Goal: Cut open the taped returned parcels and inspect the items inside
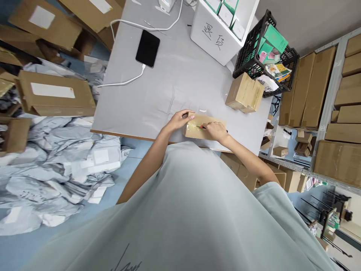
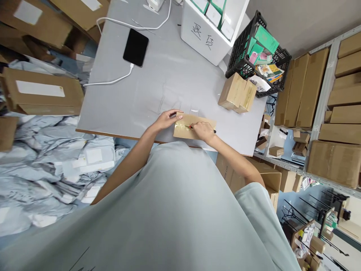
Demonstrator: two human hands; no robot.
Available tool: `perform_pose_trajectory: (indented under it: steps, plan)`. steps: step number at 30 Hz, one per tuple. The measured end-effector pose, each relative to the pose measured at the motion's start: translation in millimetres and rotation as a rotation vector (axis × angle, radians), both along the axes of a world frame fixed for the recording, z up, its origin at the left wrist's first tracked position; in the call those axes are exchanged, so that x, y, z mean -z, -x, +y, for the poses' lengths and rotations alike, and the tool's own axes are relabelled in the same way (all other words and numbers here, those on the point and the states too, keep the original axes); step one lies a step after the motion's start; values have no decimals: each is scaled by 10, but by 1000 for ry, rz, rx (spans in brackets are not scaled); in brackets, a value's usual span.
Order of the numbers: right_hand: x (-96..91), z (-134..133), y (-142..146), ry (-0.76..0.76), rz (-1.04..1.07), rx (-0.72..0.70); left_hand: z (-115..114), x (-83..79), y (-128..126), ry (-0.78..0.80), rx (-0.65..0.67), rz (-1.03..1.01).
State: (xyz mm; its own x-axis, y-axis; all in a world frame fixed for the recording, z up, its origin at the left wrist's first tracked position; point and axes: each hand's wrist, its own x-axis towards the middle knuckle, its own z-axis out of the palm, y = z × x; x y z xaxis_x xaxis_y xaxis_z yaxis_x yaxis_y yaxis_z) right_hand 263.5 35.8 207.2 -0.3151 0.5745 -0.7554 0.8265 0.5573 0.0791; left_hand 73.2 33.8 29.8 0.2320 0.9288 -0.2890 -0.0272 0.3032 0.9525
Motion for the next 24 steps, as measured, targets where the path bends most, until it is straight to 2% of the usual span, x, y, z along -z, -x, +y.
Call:
perform_pose_trajectory:
  steps: [4, 9, 12, 17, 24]
  plan:
    - [-35, -21, -332, 1, -57, 10, 6, -4, -7, -1, -13, 9]
    - [-147, -64, -1101, -40, -180, 100, 4, -8, -37, -5, -27, 7]
    - [-163, -89, -1505, -69, -177, 126, -21, -25, -93, -1, -4, 0]
    - [-38, -98, -1903, -71, -11, 164, -68, -48, -164, 13, 9, 54]
    - [239, -219, -2203, -74, 229, 297, -101, -91, -153, 39, 1, 186]
